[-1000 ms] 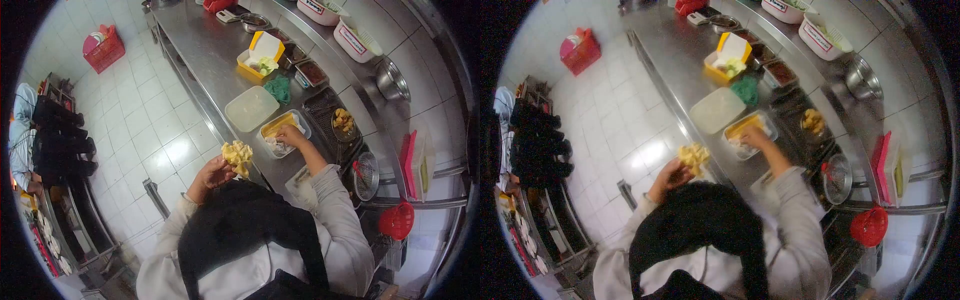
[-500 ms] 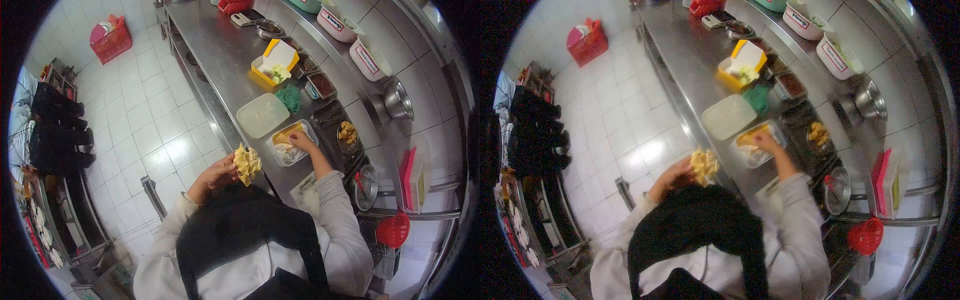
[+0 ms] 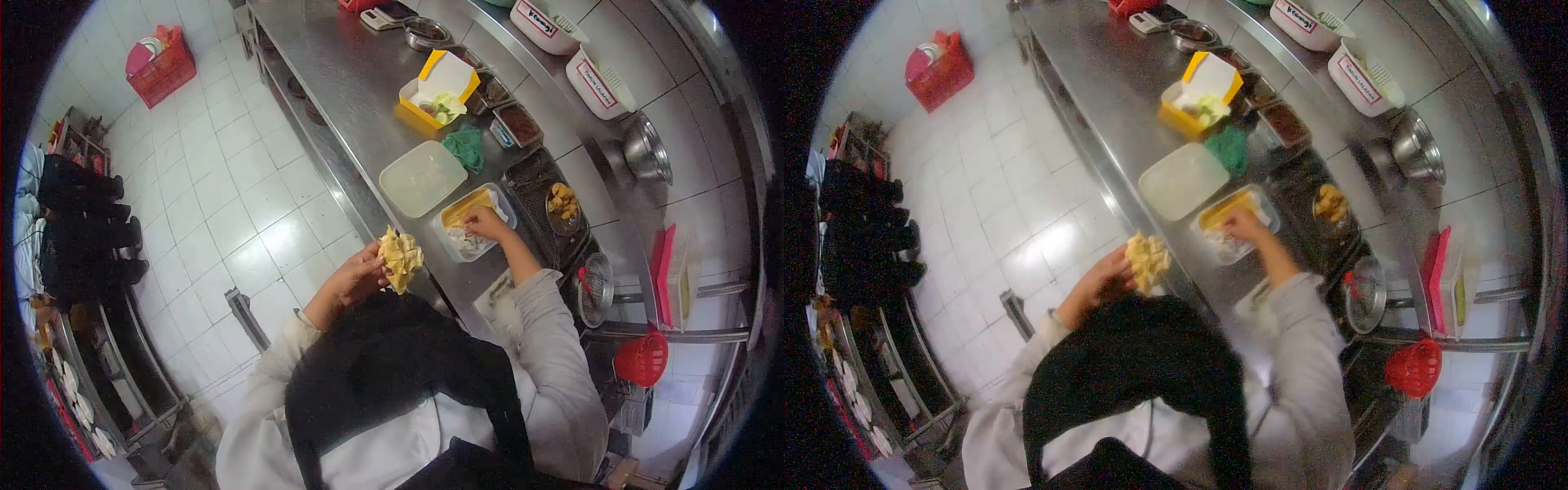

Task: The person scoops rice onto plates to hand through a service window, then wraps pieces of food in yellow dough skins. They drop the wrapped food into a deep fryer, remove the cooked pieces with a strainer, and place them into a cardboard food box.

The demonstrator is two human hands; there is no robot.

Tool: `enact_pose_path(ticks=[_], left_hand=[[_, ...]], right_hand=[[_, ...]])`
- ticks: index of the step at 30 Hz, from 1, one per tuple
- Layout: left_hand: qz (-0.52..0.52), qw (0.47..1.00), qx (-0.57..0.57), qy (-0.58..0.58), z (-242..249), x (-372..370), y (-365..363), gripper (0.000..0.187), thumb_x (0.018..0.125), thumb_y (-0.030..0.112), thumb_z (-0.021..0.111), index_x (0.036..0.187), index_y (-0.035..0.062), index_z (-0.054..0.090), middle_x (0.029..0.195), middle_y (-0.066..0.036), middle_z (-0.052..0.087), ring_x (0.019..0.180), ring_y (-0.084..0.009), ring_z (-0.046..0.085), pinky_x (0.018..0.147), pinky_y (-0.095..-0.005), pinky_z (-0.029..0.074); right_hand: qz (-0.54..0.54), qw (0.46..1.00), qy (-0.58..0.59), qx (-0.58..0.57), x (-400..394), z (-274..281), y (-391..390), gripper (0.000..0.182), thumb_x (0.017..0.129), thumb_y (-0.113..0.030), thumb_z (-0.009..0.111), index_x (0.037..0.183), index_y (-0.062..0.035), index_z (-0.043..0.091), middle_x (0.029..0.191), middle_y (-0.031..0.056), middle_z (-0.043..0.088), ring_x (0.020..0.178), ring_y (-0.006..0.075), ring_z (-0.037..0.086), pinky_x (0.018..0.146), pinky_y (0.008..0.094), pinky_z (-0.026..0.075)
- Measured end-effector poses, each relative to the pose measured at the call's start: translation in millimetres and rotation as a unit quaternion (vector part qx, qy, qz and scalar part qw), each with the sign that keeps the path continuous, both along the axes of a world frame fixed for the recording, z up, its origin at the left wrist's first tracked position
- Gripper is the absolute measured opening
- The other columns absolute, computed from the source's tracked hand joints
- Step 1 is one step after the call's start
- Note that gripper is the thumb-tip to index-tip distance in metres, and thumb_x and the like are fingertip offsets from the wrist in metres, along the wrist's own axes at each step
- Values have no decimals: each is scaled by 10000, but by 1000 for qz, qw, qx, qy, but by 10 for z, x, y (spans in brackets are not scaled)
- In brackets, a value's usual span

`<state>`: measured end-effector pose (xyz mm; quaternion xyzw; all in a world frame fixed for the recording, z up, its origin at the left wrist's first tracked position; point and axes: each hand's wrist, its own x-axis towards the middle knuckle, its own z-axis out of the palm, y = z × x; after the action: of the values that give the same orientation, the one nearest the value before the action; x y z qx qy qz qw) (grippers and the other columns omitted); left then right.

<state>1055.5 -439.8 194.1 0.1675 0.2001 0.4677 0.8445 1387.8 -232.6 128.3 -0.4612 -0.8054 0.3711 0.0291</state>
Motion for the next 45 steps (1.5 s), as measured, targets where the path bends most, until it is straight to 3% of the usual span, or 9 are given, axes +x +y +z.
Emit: enact_pose_path(ticks=[10, 13, 14, 17, 22, 31, 33, 36, 45], left_hand=[[-84, 994, -43, -59, 139, -102, 118, 528, 883, 338, 513, 1316, 92, 338, 1261, -81, 456, 1102, -203, 485, 880, -339, 420], [-53, 998, -15, -9, 142, -17, 160, 509, 860, 390, 528, 1271, 113, 412, 846, -41, 569, 617, -149, 496, 549, -285, 441], [-68, 997, -9, -47, 15, -17, 195, 504, 883, 352, 507, 1294, 91, 375, 1061, -69, 507, 879, -188, 481, 748, -326, 416], [-83, 992, -16, -96, -49, 47, 278, 485, 909, 306, 487, 1306, 65, 349, 1271, -101, 447, 1142, -226, 465, 947, -363, 392], [-102, 989, -23, -102, -63, 172, 478, 450, 908, 287, 500, 1271, 58, 365, 1260, -114, 448, 1136, -219, 471, 945, -352, 403], [-174, 980, -16, -96, -191, 716, 549, 494, 901, 300, 515, 1265, 28, 322, 1215, -116, 463, 1100, -216, 503, 917, -352, 443], [-213, 975, -22, -57, -83, 854, 506, 487, 901, 271, 504, 1283, 33, 317, 1245, -125, 450, 1107, -236, 506, 914, -362, 450], [-296, 935, -99, -167, -97, 1104, 405, 480, 894, 242, 479, 1298, 39, 319, 1257, -129, 453, 1107, -257, 511, 911, -377, 455], [-408, 886, -158, -150, -148, 2072, -341, 508, 796, 201, 501, 1264, 45, 383, 1190, -126, 513, 1065, -270, 534, 897, -408, 455]], right_hand=[[-205, 955, 107, -185, 176, -28, 94, 106, 786, -87, 648, 861, -13, 651, 825, 27, 634, 767, 93, 566, 703, 239, 440], [-247, 937, 147, -200, 125, -10, 76, 120, 810, -120, 628, 877, -21, 626, 806, 8, 609, 750, 85, 550, 676, 236, 434], [-258, 933, 146, -202, 107, 2, 55, 120, 810, -120, 628, 877, -21, 626, 806, 8, 609, 750, 85, 550, 676, 236, 434], [-284, 921, 169, -205, 114, -73, 53, 98, 839, -128, 598, 884, -43, 583, 792, -3, 578, 724, 79, 532, 663, 233, 425], [-340, 914, 173, 138, 66, -260, -55, 47, 896, -89, 501, 925, -52, 497, 781, 3, 545, 730, 107, 524, 692, 245, 426], [-542, 698, 314, 347, 264, 566, -562, 85, 928, -98, 439, 996, -49, 429, 967, 56, 493, 886, 118, 499, 739, 243, 410], [-507, 713, 293, 385, 436, 711, -730, 106, 929, -123, 448, 1008, -56, 425, 946, 48, 480, 852, 120, 485, 728, 246, 409], [-483, 761, 279, 329, 593, 932, -986, 137, 924, -135, 466, 1034, -69, 419, 932, 46, 475, 820, 108, 464, 704, 249, 407], [-561, 731, 372, 112, 649, 1495, -3095, 141, 858, -2, 505, 965, -69, 442, 806, -11, 479, 692, 53, 447, 598, 191, 370]])
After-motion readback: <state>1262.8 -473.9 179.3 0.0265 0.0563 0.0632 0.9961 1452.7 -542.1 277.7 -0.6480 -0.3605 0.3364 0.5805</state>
